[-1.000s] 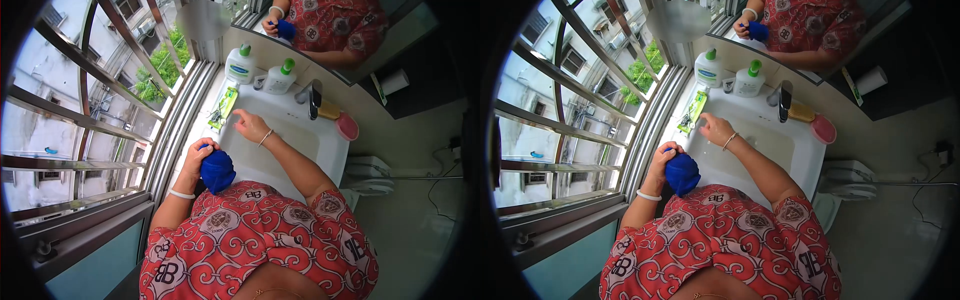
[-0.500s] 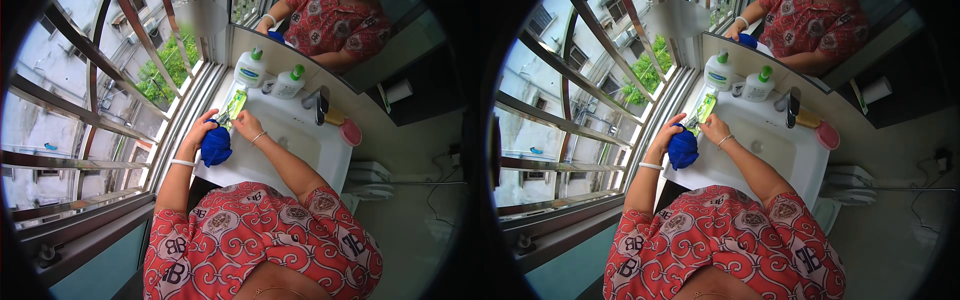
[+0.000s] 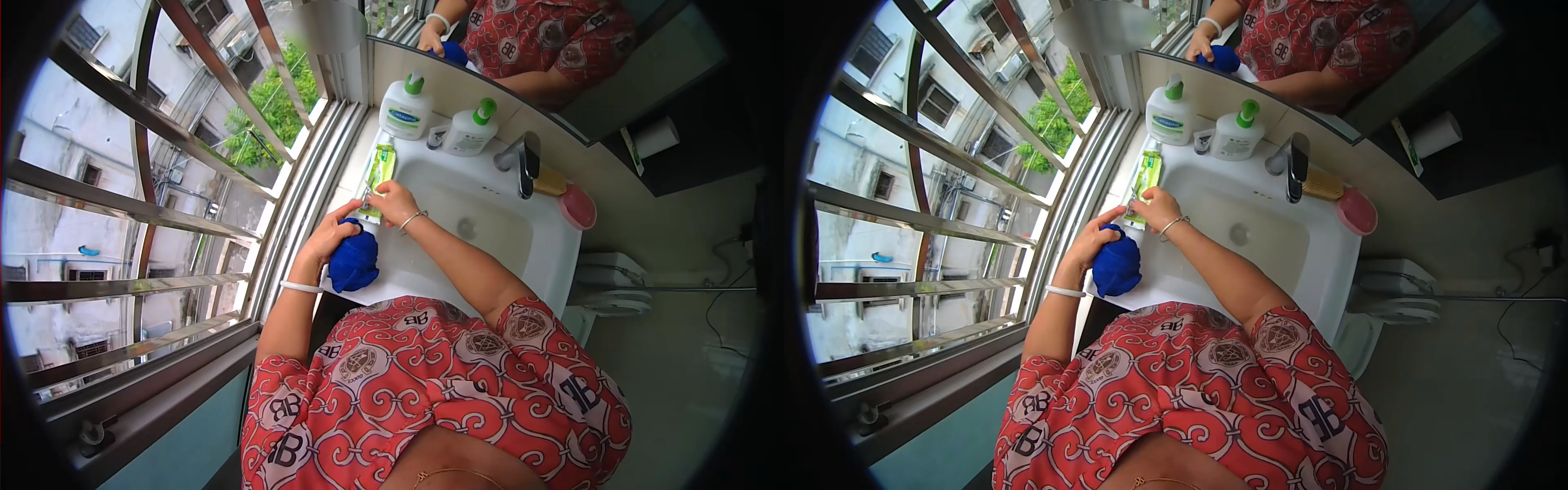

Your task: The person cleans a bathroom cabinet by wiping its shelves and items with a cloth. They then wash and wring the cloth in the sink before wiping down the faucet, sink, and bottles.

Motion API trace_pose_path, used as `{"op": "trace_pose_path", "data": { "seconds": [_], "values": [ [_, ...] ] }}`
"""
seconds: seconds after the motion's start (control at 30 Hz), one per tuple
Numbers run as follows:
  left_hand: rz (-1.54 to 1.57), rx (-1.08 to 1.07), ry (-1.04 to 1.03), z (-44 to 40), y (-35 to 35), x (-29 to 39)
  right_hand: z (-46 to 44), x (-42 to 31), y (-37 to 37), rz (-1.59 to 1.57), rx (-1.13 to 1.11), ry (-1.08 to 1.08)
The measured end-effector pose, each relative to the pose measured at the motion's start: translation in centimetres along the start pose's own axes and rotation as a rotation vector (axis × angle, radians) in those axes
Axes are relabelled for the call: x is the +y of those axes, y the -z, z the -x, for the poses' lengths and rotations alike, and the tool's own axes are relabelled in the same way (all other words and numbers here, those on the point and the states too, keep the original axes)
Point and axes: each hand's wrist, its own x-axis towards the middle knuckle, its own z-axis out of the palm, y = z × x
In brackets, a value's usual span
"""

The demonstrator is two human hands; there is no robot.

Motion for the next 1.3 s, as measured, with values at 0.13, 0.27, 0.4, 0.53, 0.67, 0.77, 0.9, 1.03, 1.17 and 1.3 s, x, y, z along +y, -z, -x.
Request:
{"op": "trace_pose_path", "data": {
  "seconds": [0.13, 0.27, 0.4, 0.53, 0.67, 0.77, 0.9, 1.03, 1.17, 1.3],
  "values": [
    [-0.023, -0.023, -0.027, -0.2, -0.4, -0.9, 0.1, -0.1, -0.6, -0.088, -0.076, -0.056],
    [-0.044, -0.027, -0.010, 0.5, -0.3, -1.0, 0.3, 0.0, -0.3, -0.252, -0.125, -0.103],
    [-0.039, -0.015, -0.021, 1.4, -0.2, -1.0, 0.5, 1.1, 0.4, -0.401, -0.204, -0.103],
    [0.062, -0.041, -0.122, 3.0, -1.3, 0.1, 4.1, 0.8, 4.6, -0.659, -0.328, -0.030],
    [0.162, -0.029, -0.234, 4.2, -2.9, 1.1, 9.3, -0.3, 12.4, -0.847, -0.386, 0.102],
    [0.128, -0.091, -0.231, 3.7, -3.7, 1.9, 13.5, -0.8, 19.5, -0.902, -0.304, 0.244],
    [0.061, -0.168, -0.186, 3.5, -6.0, 3.2, 19.0, -1.1, 30.4, -0.869, 0.117, 0.461],
    [0.056, -0.211, -0.184, 2.0, -7.0, 2.1, 20.6, 0.2, 38.7, -0.951, 0.457, 0.554],
    [0.023, -0.261, -0.168, 1.4, -7.6, 1.4, 19.6, 0.9, 43.4, -0.742, 0.695, 0.442],
    [0.018, -0.244, -0.169, 1.6, -8.4, 1.5, 19.0, 0.2, 45.5, -0.607, 0.783, 0.389]
  ]
}}
